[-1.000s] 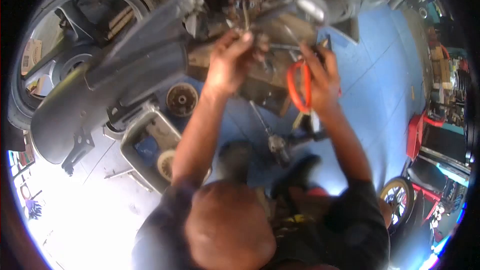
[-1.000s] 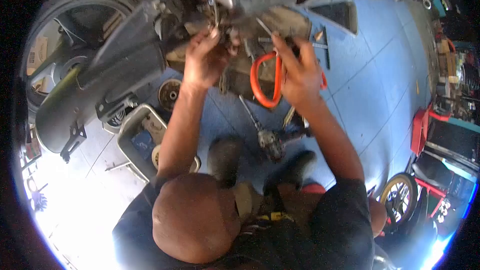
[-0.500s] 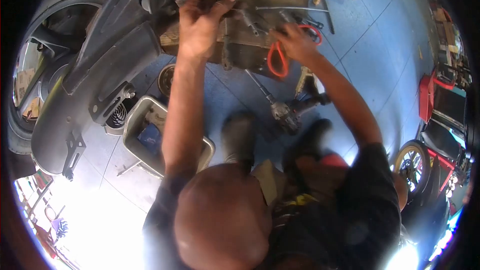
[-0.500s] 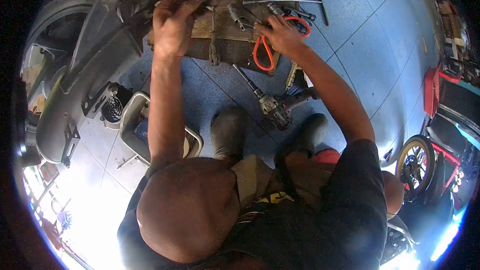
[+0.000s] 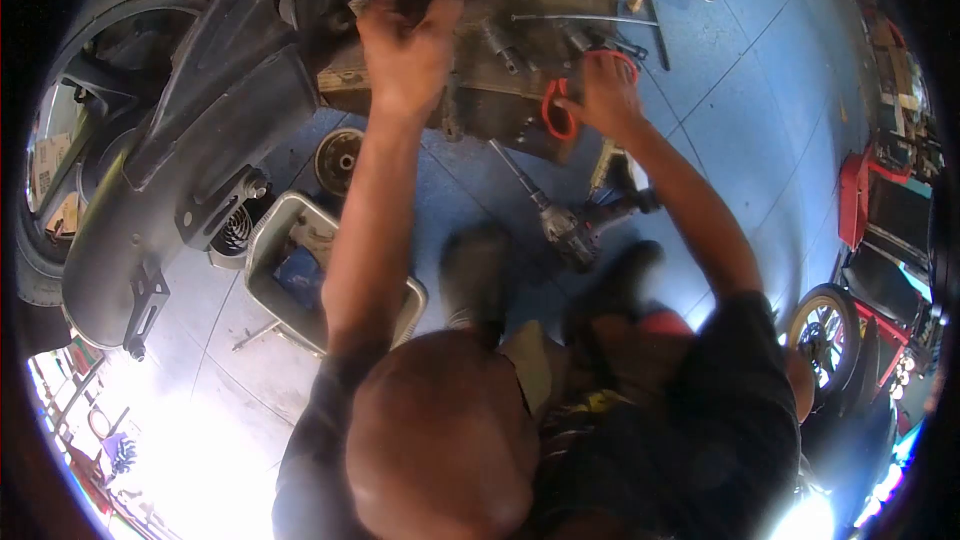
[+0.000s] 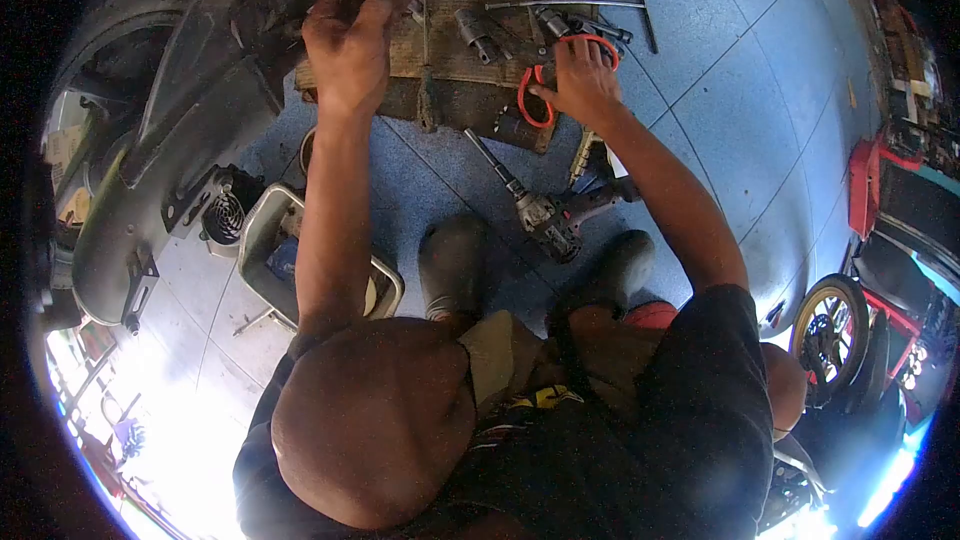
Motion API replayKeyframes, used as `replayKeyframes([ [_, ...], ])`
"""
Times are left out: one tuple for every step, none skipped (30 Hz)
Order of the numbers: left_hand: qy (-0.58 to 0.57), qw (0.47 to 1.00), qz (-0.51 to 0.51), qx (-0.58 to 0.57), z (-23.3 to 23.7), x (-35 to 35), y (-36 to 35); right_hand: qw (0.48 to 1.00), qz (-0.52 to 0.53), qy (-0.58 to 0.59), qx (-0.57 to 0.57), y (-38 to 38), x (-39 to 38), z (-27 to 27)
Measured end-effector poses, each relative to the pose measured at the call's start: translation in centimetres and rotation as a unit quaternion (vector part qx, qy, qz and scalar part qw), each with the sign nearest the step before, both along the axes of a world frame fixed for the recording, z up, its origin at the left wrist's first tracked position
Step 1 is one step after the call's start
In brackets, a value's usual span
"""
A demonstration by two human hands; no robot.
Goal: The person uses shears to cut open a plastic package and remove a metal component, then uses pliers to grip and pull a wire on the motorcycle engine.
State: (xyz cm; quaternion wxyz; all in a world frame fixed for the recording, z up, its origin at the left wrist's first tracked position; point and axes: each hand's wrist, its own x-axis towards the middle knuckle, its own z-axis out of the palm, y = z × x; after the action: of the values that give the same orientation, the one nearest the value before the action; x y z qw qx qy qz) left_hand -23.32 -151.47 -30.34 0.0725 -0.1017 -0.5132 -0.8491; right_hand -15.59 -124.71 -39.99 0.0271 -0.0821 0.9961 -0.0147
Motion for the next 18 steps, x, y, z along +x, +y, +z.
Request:
replayKeyframes([
  [0.024, 0.999, 0.022, -0.033, -0.3, -0.1, 0.0, 1.000, 0.001, -0.001, 0.001, -0.1, 0.0, 0.1],
  [0.024, 0.999, 0.023, -0.032, 0.2, 0.2, 0.1, 1.000, -0.025, -0.008, 0.003, -0.3, 0.0, 0.1],
  [0.024, 0.997, 0.043, -0.054, 0.6, 0.5, 0.2, 0.999, -0.049, -0.015, 0.005, -0.4, 0.0, 0.1],
  [0.026, 0.995, 0.063, -0.075, 1.2, 0.8, 0.3, 0.999, -0.046, -0.013, 0.004, -0.2, -0.1, -0.5],
  [0.031, 0.994, 0.068, -0.076, 1.5, 1.2, 0.3, 0.998, -0.052, -0.031, 0.017, 0.3, -0.2, -1.5],
  [0.014, 0.995, 0.061, -0.078, 1.9, 1.5, 0.2, 0.997, -0.056, -0.044, 0.029, 0.5, -1.1, -2.0],
  [0.000, 0.995, 0.057, -0.078, 2.2, 1.6, 0.0, 0.998, -0.047, -0.030, 0.029, 0.6, -1.9, -2.4],
  [-0.001, 0.992, 0.056, -0.111, 2.1, 1.6, -0.4, 0.994, -0.094, -0.051, -0.016, 0.4, -2.0, -2.3],
  [0.010, 0.992, 0.068, -0.108, 2.0, 1.7, -0.5, 0.986, -0.139, -0.073, -0.061, 0.2, -1.9, -2.0],
  [0.008, 0.993, 0.062, -0.096, 2.0, 1.8, -0.5, 0.988, -0.128, -0.063, -0.059, 0.1, -2.1, -1.7],
  [0.004, 0.995, 0.055, -0.083, 1.7, 1.8, -0.6, 0.989, -0.120, -0.073, -0.048, 0.3, -1.9, -1.4],
  [-0.008, 0.998, 0.036, -0.059, 1.3, 1.7, -0.7, 0.989, -0.115, -0.086, -0.037, 0.5, -1.8, -1.4],
  [-0.006, 0.998, 0.042, -0.054, 0.9, 1.7, -0.8, 0.990, -0.109, -0.082, -0.033, 0.8, -1.9, -1.8],
  [-0.005, 0.999, 0.030, -0.028, 0.8, 1.7, -0.7, 0.988, -0.109, -0.108, -0.034, 0.9, -2.0, -2.0],
  [-0.003, 1.000, 0.017, -0.002, 0.8, 1.6, -0.7, 0.985, -0.109, -0.133, -0.035, 1.2, -2.2, -2.2],
  [-0.001, 1.000, 0.020, 0.002, 0.8, 1.6, -0.7, 0.985, -0.101, -0.139, -0.032, 1.5, -2.2, -2.4],
  [0.003, 1.000, 0.018, -0.022, 1.0, 1.8, -0.9, 0.985, -0.098, -0.137, -0.027, 1.3, -2.0, -2.0],
  [0.006, 0.999, 0.016, -0.047, 1.2, 1.8, -1.1, 0.990, -0.091, -0.099, -0.034, 1.1, -1.7, -1.7],
])
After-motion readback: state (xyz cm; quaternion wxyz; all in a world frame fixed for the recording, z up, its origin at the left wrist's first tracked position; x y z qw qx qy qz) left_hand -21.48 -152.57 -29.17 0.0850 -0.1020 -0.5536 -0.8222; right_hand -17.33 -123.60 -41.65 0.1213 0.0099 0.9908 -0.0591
